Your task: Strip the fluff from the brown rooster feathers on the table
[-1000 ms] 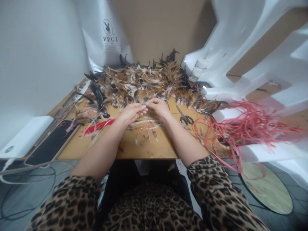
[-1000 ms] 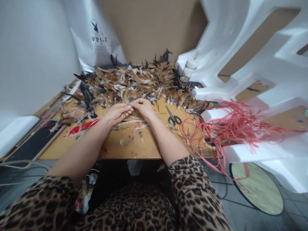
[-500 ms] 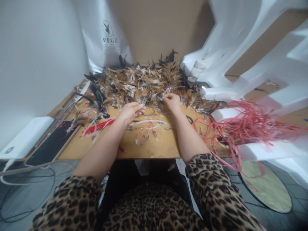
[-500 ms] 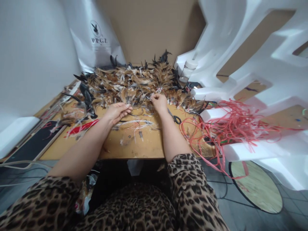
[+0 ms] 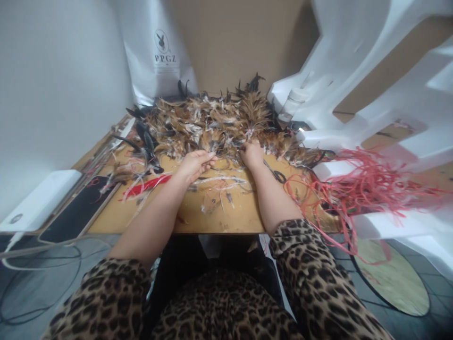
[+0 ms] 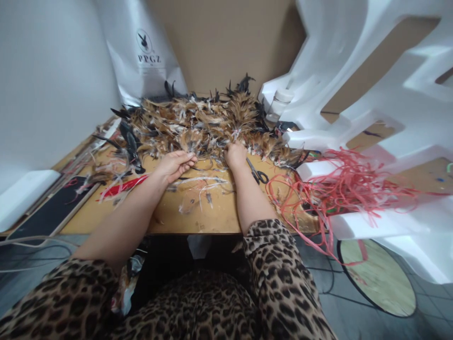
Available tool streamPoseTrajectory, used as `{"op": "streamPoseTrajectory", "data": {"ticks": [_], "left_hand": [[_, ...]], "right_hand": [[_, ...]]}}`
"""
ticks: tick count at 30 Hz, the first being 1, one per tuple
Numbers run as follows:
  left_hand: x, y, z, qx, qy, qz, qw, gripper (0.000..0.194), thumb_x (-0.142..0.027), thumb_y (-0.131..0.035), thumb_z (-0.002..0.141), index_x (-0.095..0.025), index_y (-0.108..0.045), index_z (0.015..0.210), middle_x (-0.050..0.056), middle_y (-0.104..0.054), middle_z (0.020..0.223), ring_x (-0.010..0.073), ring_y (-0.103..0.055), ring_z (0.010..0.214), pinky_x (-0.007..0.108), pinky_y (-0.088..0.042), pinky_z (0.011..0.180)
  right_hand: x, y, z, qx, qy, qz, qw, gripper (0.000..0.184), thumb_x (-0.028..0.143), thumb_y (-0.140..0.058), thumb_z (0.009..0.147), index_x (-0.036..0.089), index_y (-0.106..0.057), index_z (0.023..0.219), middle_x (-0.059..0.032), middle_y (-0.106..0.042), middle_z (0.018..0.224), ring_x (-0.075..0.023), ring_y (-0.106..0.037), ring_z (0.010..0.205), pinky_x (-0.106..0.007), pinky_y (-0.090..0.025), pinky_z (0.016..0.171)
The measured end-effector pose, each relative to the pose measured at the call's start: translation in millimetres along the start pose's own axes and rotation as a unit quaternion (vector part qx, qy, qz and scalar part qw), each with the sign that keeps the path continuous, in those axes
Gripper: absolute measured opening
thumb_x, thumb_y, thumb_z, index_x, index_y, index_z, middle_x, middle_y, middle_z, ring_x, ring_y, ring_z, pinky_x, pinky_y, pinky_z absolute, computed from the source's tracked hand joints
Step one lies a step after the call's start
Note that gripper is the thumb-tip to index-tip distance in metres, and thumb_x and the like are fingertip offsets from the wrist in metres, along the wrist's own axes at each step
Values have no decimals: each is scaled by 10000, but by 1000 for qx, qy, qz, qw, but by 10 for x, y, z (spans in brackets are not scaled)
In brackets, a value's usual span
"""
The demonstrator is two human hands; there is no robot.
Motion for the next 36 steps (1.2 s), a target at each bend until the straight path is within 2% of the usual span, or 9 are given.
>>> {"op": "streamPoseTrajectory", "data": {"ticks": [4, 10, 16, 20, 22, 26, 30, 33, 36], "left_hand": [[7, 17, 17, 5, 0, -15, 1000, 124, -170, -708, 676, -75, -630, 689, 57, -653, 655, 36, -565, 493, 105, -421, 436], [9, 30, 36, 14, 4, -39, 999, 114, -164, -701, 685, -75, -629, 686, 46, -645, 644, 28, -556, 486, 95, -420, 432], [24, 39, 42, 14, 7, -34, 999, 118, -163, -700, 687, -73, -625, 693, 54, -652, 666, 31, -562, 493, 96, -420, 425], [24, 43, 47, 15, 7, -36, 999, 124, -165, -705, 682, -76, -619, 685, 53, -651, 668, 33, -562, 494, 98, -419, 423], [22, 34, 43, 19, 8, -37, 999, 121, -163, -703, 683, -76, -619, 688, 50, -649, 663, 33, -561, 492, 99, -419, 423], [22, 16, 31, 25, 10, -46, 999, 106, -148, -692, 690, -77, -614, 693, 49, -651, 665, 35, -562, 493, 103, -415, 421], [19, 26, 32, 21, 9, -45, 999, 96, -143, -685, 693, -72, -622, 702, 53, -656, 678, 36, -565, 503, 104, -416, 430], [-1, 31, 32, 20, -6, -28, 999, 117, -165, -696, 684, -69, -634, 710, 59, -657, 676, 41, -571, 517, 108, -422, 449], [-38, 25, 21, 11, -35, -1, 999, 134, -180, -701, 675, -70, -648, 730, 76, -674, 723, 57, -596, 566, 121, -441, 487]], "right_hand": [[-59, 19, 36, -15, 1, 45, 999, 249, 230, -447, 772, 153, -677, 829, -115, -623, 944, -204, -547, 911, -302, -406, 820], [-228, 55, 75, -25, -19, 149, 988, 277, 257, -429, 773, 133, -666, 845, -81, -658, 848, -159, -576, 769, -257, -431, 735], [-83, 46, 10, 18, 34, 9, 999, 279, 201, -480, 740, 185, -688, 927, -113, -632, 1021, -218, -552, 955, -312, -414, 831], [-67, 66, -3, 33, -1, -63, 997, 263, 206, -494, 735, 122, -694, 884, -197, -630, 975, -250, -572, 893, -322, -426, 756], [-93, 90, -1, 33, -16, -53, 998, 248, 221, -499, 731, 115, -696, 838, -190, -646, 915, -232, -580, 841, -305, -423, 730], [-155, 142, -3, 42, -27, 92, 994, 222, 264, -498, 726, 126, -670, 720, -84, -648, 720, -152, -555, 678, -247, -401, 652], [-58, 224, -43, 61, 7, 293, 954, 213, 306, -540, 685, 111, -627, 671, -14, -590, 614, -97, -489, 569, -215, -376, 579], [89, 239, -110, 123, 11, 396, 910, 217, 334, -579, 658, 122, -609, 695, 3, -567, 574, -78, -450, 497, -209, -365, 519], [260, 235, -198, 197, 33, 412, 889, 212, 333, -591, 658, 131, -608, 718, 16, -544, 539, -66, -414, 445, -203, -334, 464]]}}
Point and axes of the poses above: each hand's wrist, its own z-axis towards the middle knuckle, its own y-axis out of the back of the hand, x = y × z, the point moved 6 cm from there along z, towards the middle knuckle
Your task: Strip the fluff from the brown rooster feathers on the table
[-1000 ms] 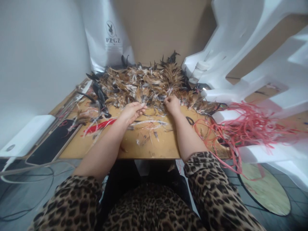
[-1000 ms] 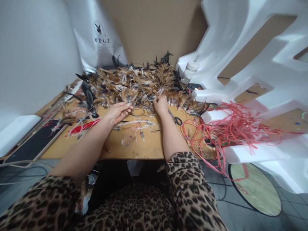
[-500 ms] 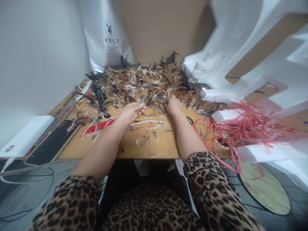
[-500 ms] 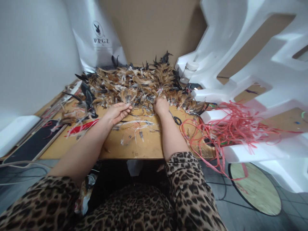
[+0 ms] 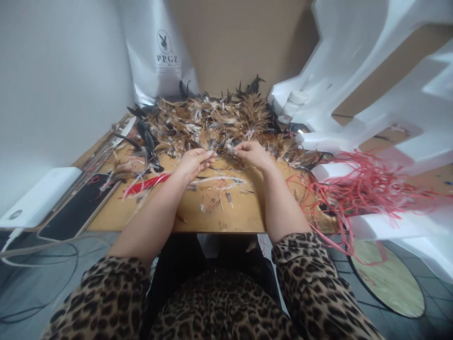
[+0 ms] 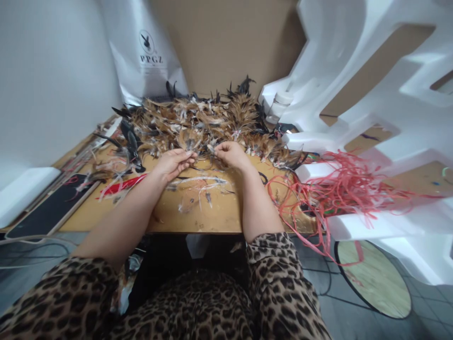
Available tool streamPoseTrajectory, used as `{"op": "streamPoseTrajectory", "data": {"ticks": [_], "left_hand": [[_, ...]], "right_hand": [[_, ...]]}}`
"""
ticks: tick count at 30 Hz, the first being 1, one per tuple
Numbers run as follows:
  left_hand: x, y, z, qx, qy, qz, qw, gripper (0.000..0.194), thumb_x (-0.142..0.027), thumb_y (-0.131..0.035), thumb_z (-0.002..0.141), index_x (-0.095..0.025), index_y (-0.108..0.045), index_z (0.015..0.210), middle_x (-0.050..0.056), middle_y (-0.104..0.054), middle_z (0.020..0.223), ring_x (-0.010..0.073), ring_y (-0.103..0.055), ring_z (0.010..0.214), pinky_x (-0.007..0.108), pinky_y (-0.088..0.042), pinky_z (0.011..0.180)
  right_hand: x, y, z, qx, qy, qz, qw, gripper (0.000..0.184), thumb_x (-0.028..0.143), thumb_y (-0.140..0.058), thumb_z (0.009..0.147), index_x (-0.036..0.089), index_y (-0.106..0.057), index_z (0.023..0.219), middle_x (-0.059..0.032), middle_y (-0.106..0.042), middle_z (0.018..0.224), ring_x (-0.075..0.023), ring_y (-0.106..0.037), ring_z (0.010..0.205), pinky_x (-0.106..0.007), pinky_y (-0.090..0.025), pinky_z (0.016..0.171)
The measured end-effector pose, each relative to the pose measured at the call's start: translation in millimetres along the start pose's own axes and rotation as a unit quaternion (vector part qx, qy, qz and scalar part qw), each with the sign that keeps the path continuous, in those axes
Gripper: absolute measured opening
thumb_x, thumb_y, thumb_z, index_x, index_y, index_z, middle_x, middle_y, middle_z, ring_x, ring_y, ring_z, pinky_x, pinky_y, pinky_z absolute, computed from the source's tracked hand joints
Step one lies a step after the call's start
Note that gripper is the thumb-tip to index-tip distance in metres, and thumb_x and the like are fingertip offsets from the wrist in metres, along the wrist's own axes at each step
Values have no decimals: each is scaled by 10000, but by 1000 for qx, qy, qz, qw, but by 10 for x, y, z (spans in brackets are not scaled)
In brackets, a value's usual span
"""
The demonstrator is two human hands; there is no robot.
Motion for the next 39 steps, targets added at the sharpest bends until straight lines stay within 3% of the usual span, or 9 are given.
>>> {"op": "streamPoseTrajectory", "data": {"ticks": [3, 7, 18, 24, 30, 39], "left_hand": [[-10, -16, -10, -7, -18, 41, 999, 170, -203, -716, 654, -72, -661, 748, 96, -688, 776, 70, -610, 598, 133, -448, 512], [-2, -20, -9, -17, -37, 126, 991, 202, -242, -715, 651, -69, -673, 746, 91, -677, 673, 77, -589, 529, 153, -432, 485], [9, -43, -4, -18, -59, 228, 972, 111, -198, -666, 684, -90, -644, 666, 58, -652, 583, 71, -552, 456, 175, -423, 465], [48, -56, -25, -6, -17, 264, 964, 111, -198, -659, 692, -101, -635, 645, 39, -626, 532, 57, -516, 410, 166, -400, 436], [109, -20, -28, 16, 28, 224, 974, 187, -280, -716, 643, -106, -658, 682, 48, -644, 580, 52, -528, 430, 152, -395, 433], [172, -54, -10, 56, 54, 148, 986, 180, -240, -747, 612, -84, -662, 643, 86, -669, 663, 65, -575, 496, 150, -435, 465]], "right_hand": [[68, -129, -42, 59, -2, -28, 998, 213, 317, -594, 654, 127, -619, 745, 22, -541, 543, -62, -415, 447, -199, -333, 459], [147, -253, -81, 111, 32, -104, 988, 183, 272, -578, 647, 116, -631, 727, -1, -597, 617, -79, -483, 536, -204, -373, 534], [218, -305, -117, 121, 58, -206, 969, 189, 245, -524, 639, 118, -642, 715, 5, -599, 633, -82, -477, 583, -193, -350, 554], [192, -292, -83, 103, 61, -170, 978, 188, 256, -540, 643, 107, -633, 711, 1, -590, 608, -75, -461, 544, -198, -352, 539], [191, -277, -69, 90, 71, -104, 988, 197, 276, -551, 658, 102, -617, 722, 16, -546, 559, -61, -422, 499, -199, -338, 508], [262, -276, -104, 86, 62, -43, 993, 193, 301, -577, 664, 110, -583, 694, 25, -526, 539, -59, -416, 496, -201, -344, 513]]}}
Point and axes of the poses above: each hand's wrist, its own z-axis towards the middle knuckle, its own y-axis out of the back of the hand, x = y × z, the point moved 6 cm from there along z, towards the middle knuckle
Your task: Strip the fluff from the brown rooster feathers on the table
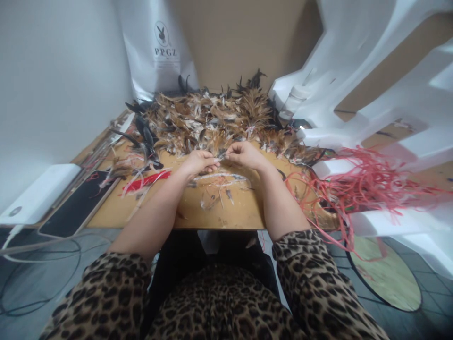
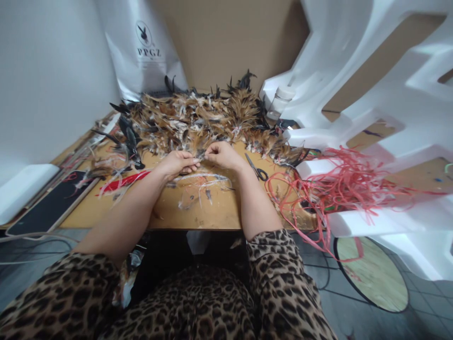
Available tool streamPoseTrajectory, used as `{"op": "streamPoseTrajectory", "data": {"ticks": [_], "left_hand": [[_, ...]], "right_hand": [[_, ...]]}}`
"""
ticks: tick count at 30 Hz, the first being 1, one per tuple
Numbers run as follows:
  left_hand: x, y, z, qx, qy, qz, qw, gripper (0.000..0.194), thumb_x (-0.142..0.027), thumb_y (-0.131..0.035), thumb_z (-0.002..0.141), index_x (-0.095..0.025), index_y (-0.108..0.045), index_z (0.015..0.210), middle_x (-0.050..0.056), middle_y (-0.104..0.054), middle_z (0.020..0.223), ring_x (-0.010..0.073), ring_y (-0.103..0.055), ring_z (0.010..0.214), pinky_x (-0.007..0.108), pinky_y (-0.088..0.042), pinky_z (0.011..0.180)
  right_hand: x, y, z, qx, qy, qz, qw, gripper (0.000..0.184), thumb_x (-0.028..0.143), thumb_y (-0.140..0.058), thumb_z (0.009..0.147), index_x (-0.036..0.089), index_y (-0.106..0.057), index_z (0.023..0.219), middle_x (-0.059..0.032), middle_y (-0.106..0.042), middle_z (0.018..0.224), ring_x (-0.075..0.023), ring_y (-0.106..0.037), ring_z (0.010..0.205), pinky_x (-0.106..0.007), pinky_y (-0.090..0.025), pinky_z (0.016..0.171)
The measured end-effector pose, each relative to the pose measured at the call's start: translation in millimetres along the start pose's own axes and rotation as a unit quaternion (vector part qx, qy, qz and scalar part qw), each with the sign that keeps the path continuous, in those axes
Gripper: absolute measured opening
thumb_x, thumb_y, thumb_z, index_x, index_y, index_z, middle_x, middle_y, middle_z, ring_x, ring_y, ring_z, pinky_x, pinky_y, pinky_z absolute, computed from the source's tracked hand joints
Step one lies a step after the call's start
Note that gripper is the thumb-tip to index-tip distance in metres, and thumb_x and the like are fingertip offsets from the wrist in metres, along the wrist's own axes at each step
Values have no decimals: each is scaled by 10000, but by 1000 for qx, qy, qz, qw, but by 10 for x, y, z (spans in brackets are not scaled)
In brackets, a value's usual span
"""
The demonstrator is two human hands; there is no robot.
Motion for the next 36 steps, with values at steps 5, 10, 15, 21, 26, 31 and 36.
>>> {"op": "streamPoseTrajectory", "data": {"ticks": [5, 10, 15, 21, 26, 31, 36], "left_hand": [[-20, -28, -16, 7, -3, 18, 1000, 161, -220, -737, 628, -79, -659, 623, 79, -643, 587, 69, -562, 475, 159, -437, 466], [-26, -42, -22, 23, -17, 42, 999, 156, -217, -723, 642, -83, -653, 605, 72, -632, 566, 71, -551, 463, 174, -439, 474], [-63, 8, -18, 8, -37, 14, 999, 163, -231, -724, 642, -81, -662, 628, 63, -633, 584, 54, -538, 463, 157, -427, 473], [-145, 86, -39, -12, -40, -93, 995, 162, -210, -734, 637, -75, -646, 655, 41, -621, 591, 33, -534, 481, 122, -418, 474], [-227, 122, -58, -9, -56, -196, 979, 113, -150, -702, 673, -83, -611, 667, 23, -614, 634, 7, -516, 487, 89, -403, 453], [-218, 107, -63, -14, -44, -201, 979, 108, -138, -689, 687, -85, -597, 668, 17, -604, 630, 6, -512, 483, 83, -402, 440], [-198, 124, -38, -14, -51, -214, 975, 93, -129, -680, 695, -78, -604, 675, 27, -615, 638, 11, -526, 488, 84, -412, 443]], "right_hand": [[2, -21, -1, 10, -6, 1, 1000, 209, 322, -578, 676, 114, -566, 692, 36, -496, 524, -52, -394, 474, -197, -323, 486], [4, 9, 1, -4, 1, -8, 1000, 220, 336, -596, 668, 119, -564, 668, 36, -498, 515, -53, -393, 472, -195, -318, 485], [-71, 234, -6, -88, -7, 17, 996, 255, 345, -614, 651, 102, -627, 726, 7, -562, 580, -66, -426, 504, -206, -346, 516], [-196, 475, -29, -176, -19, -7, 984, 257, 339, -603, 648, 96, -648, 721, -14, -595, 616, -82, -465, 549, -222, -385, 581], [-325, 556, -57, -194, -69, -99, 974, 244, 335, -583, 650, 97, -637, 659, -4, -554, 561, -83, -455, 531, -210, -352, 534], [-464, 407, -12, -87, -118, -232, 962, 244, 367, -645, 596, 124, -649, 614, -18, -553, 538, -100, -454, 507, -233, -330, 506], [-495, 352, 6, -74, -136, -280, 948, 55, 202, -625, 573, 149, -615, 564, -31, -560, 546, -99, -440, 502, -241, -334, 523]]}}
Point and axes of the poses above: each hand's wrist, its own z-axis towards the middle knuckle, its own y-axis out of the back of the hand, x = y × z, the point moved 6 cm from there along z, towards the middle knuckle
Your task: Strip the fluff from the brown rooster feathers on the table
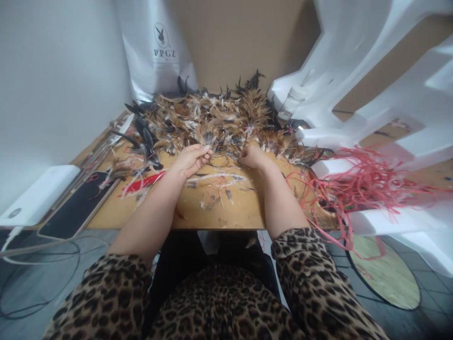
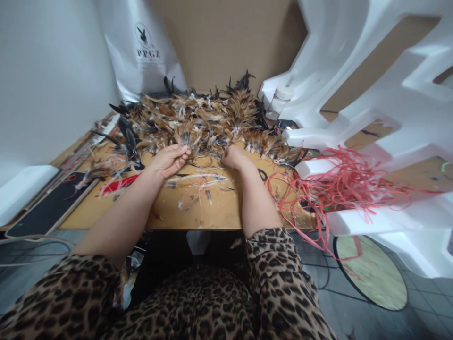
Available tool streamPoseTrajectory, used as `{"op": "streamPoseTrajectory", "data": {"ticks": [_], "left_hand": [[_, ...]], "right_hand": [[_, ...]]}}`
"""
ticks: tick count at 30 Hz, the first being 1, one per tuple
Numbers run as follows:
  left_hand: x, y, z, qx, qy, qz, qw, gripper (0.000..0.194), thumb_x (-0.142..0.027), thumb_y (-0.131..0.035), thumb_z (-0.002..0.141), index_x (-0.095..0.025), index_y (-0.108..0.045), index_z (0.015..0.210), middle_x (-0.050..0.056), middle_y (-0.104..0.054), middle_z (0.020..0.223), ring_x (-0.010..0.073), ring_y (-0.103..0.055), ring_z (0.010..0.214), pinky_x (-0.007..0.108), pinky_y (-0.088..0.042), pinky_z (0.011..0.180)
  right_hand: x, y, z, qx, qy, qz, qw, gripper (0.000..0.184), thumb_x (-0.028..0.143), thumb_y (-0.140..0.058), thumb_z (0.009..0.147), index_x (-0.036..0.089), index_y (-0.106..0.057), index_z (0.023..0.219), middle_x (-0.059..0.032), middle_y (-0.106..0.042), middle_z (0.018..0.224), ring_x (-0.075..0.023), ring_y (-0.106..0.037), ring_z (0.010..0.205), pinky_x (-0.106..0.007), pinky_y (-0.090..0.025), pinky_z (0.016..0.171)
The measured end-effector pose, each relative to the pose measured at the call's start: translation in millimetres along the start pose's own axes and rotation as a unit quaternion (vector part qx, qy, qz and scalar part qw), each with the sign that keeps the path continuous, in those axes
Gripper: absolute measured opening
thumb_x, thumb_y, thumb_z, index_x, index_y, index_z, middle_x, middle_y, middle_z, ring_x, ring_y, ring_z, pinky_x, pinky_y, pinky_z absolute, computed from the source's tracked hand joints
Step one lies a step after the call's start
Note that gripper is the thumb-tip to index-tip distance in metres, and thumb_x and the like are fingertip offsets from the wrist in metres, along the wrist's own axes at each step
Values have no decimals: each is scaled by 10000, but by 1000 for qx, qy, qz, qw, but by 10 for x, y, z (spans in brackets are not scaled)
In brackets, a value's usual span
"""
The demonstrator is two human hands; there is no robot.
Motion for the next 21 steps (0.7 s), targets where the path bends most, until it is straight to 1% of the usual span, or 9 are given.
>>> {"op": "streamPoseTrajectory", "data": {"ticks": [1, 3, 6, 8, 11, 15, 17, 19, 21], "left_hand": [[2, 9, 9, 0, -1, -3, 1000, 87, -127, -674, 700, -78, -606, 680, 30, -619, 643, 13, -532, 495, 85, -416, 447], [11, 32, 27, -6, 0, -6, 1000, 73, -126, -664, 711, -79, -610, 696, 36, -629, 663, 17, -545, 510, 86, -421, 454], [27, 56, 46, -19, 2, -7, 1000, 49, -118, -651, 723, -80, -619, 728, 56, -656, 729, 22, -564, 543, 86, -428, 466], [35, 48, 47, -17, 2, -9, 1000, 44, -112, -646, 724, -79, -620, 738, 76, -673, 789, 30, -581, 574, 92, -440, 481], [31, 9, 26, -3, -1, -15, 1000, 47, -109, -646, 720, -80, -609, 727, 101, -683, 869, 49, -609, 634, 107, -462, 516], [-7, -45, -14, 8, -16, -31, 999, 23, -99, -632, 728, -84, -615, 726, 118, -676, 974, 70, -631, 721, 122, -482, 563], [-22, -59, -20, 12, -23, -39, 999, 8, -93, -623, 735, -86, -626, 734, 116, -669, 1007, 67, -629, 732, 123, -488, 582], [-27, -60, -13, 15, -27, -44, 999, 24, -83, -613, 741, -83, -637, 739, 106, -676, 962, 55, -622, 704, 115, -488, 591], [-22, -50, 4, 13, -28, -49, 998, 45, -73, -603, 748, -79, -646, 739, 87, -681, 861, 46, -618, 674, 107, -489, 600]], "right_hand": [[22, 18, -13, 3, 7, 31, 999, 47, 189, -604, 586, 146, -604, 566, -25, -556, 542, -95, -442, 503, -237, -339, 528], [89, 63, -55, 25, 31, 138, 990, 80, 220, -589, 620, 141, -597, 608, -5, -554, 545, -85, -450, 501, -227, -355, 534], [206, 151, -133, 51, 67, 314, 946, 200, 322, -635, 631, 136, -597, 693, 15, -563, 577, -71, -457, 506, -218, -380, 540], [262, 181, -170, 64, 79, 378, 920, 266, 361, -680, 609, 131, -593, 709, 15, -565, 594, -67, -461, 513, -216, -389, 539], [319, 153, -197, 96, 89, 404, 905, 300, 376, -709, 597, 126, -588, 710, 18, -552, 587, -64, -454, 507, -212, -386, 520], [378, 71, -215, 140, 95, 391, 905, 294, 371, -711, 601, 129, -592, 718, 38, -528, 563, -55, -429, 492, -201, -360, 497], [415, 22, -233, 167, 97, 383, 904, 287, 363, -707, 605, 128, -597, 728, 41, -528, 564, -50, -421, 489, -194, -344, 490], [450, -29, -247, 190, 96, 375, 902, 286, 357, -705, 606, 125, -600, 737, 41, -528, 560, -47, -416, 485, -191, -331, 485], [469, -71, -236, 193, 93, 376, 902, 293, 360, -705, 601, 123, -598, 736, 40, -525, 554, -47, -413, 483, -190, -326, 483]]}}
Point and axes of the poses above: each hand's wrist, its own z-axis towards the middle knuckle, its own y-axis out of the back of the hand, x = y × z, the point moved 6 cm from there along z, towards the middle knuckle
